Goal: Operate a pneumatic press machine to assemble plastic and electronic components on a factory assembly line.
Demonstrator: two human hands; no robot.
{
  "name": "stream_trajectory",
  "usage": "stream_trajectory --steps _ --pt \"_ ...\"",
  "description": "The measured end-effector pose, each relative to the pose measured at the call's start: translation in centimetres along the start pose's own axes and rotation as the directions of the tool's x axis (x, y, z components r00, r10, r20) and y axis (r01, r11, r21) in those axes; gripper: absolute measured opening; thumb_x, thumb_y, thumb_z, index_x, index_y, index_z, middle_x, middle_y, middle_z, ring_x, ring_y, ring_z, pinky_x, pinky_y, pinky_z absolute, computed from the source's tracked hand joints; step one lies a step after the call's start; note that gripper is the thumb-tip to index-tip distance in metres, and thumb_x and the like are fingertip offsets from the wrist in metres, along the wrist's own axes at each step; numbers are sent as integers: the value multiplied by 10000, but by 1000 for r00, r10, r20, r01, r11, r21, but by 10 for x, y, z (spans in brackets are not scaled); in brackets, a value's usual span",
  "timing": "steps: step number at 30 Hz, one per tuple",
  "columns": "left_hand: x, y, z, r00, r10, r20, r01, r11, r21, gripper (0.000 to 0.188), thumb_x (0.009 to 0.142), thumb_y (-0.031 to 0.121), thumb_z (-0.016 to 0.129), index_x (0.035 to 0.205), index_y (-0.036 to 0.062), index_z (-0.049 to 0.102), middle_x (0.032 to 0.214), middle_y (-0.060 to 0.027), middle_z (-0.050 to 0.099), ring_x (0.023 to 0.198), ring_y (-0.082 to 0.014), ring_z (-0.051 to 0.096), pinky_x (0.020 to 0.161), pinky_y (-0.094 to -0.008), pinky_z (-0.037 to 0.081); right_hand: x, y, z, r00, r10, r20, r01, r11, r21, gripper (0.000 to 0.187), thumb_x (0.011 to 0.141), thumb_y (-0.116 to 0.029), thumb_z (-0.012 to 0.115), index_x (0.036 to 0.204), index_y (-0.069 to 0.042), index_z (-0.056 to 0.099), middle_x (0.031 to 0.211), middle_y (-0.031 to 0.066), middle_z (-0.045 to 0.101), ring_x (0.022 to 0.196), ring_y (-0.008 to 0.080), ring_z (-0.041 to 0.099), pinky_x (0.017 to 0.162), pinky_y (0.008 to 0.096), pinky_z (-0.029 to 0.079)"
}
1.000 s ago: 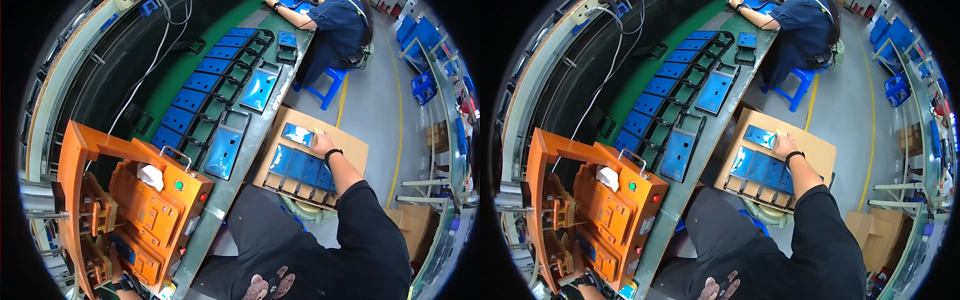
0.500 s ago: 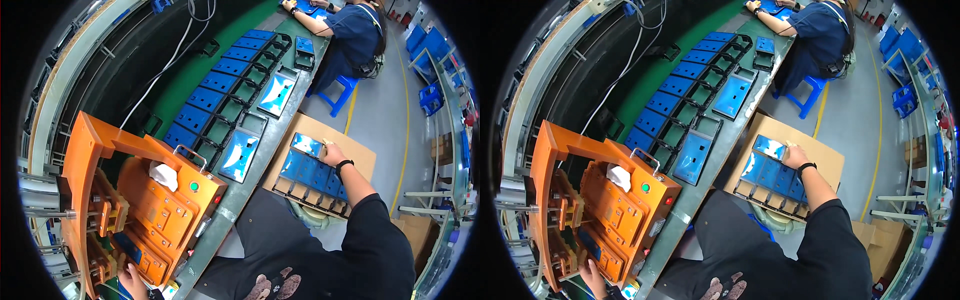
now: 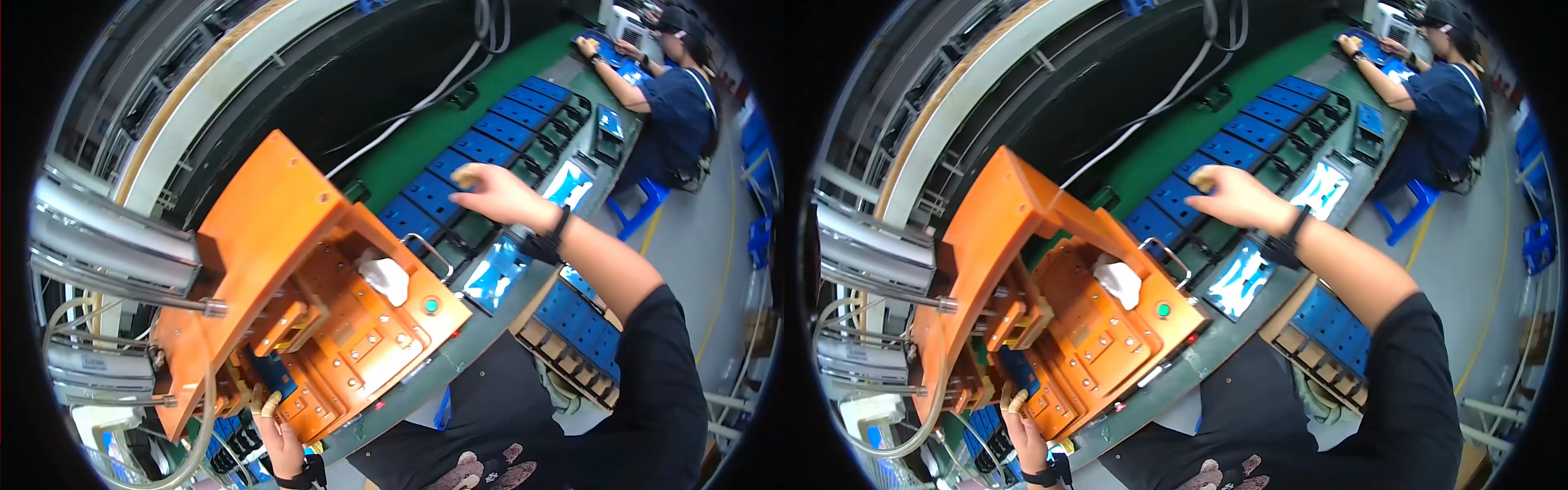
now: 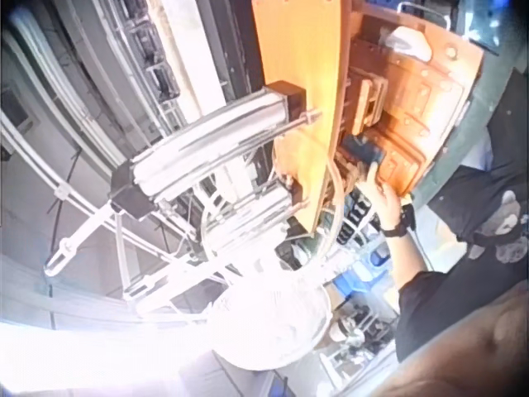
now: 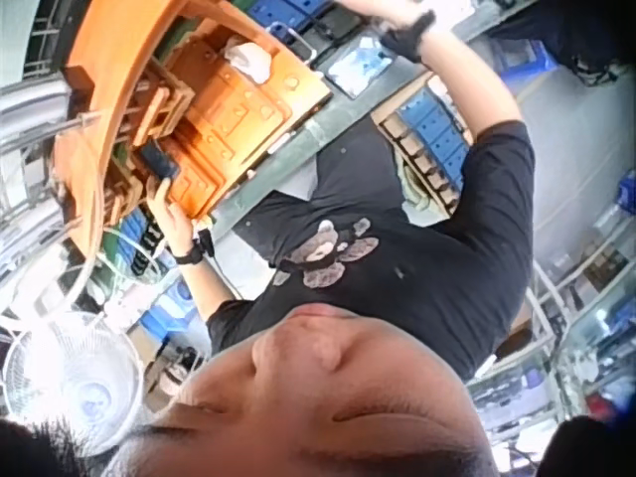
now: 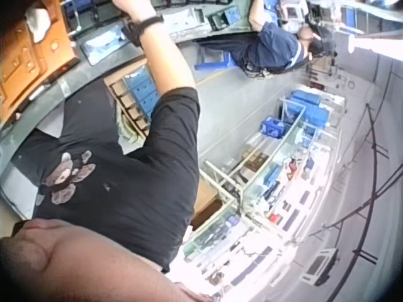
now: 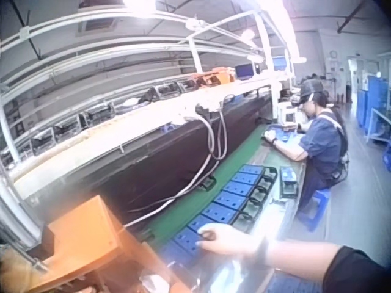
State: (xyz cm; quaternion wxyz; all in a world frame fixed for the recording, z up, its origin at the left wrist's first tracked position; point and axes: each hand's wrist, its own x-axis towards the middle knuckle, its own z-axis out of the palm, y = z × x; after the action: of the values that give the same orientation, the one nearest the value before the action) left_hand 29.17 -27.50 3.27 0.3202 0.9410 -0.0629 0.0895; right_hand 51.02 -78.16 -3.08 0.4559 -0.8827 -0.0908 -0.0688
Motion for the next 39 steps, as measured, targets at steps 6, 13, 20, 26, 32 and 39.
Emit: stream_trajectory --steps 6,13,20,26,32,39 --pt "-7 26 -3 992 -104 -72 103 994 -20 400 938 276 497 1248 33 571 1466 -220 364 1385 -343 322 1137 -442 225 175 -34 112 915 164 370 -161 986 -39 693 793 -478 710 1200 69 586 1135 250 637 1086 352 609 951 378 474" --pt "10 27 -16 972 -221 82 205 963 174 417 841 107 552 1252 39 576 1319 -236 455 1217 -368 471 1012 -384 375 189 -12 143 876 355 325 -268 921 -284 433 852 -337 636 1069 33 576 959 171 600 878 272 593 812 340 504" --pt "-9 13 -14 997 36 -74 -33 999 41 567 966 488 465 1231 2 592 1355 -242 467 1239 -363 468 1053 -430 333 145 10 37 925 362 113 -364 931 -1 195 912 -196 562 939 -3 566 783 92 563 671 192 576 673 303 534" --pt "-65 15 -11 947 171 -271 -189 981 -40 432 933 380 569 1157 14 617 1351 -217 492 1310 -437 406 1092 -509 308 -10 19 -49 731 677 88 -433 361 826 132 898 30 490 810 -59 450 750 39 440 690 186 536 791 370 536" --pt "-106 51 21 913 326 -244 -368 918 -150 423 736 215 766 1114 69 646 1243 -155 575 1198 -398 518 1032 -495 407 -220 -110 -4 925 365 107 -229 310 923 253 917 -73 606 1155 -10 549 855 78 641 778 185 645 708 281 542" --pt "-118 92 35 812 584 19 -561 788 -255 848 640 513 864 1337 180 514 1423 -248 357 1309 -489 375 1062 -557 366 -286 -224 142 754 -70 653 -515 554 654 342 935 -143 604 1234 14 549 1085 69 615 977 156 612 831 288 511"
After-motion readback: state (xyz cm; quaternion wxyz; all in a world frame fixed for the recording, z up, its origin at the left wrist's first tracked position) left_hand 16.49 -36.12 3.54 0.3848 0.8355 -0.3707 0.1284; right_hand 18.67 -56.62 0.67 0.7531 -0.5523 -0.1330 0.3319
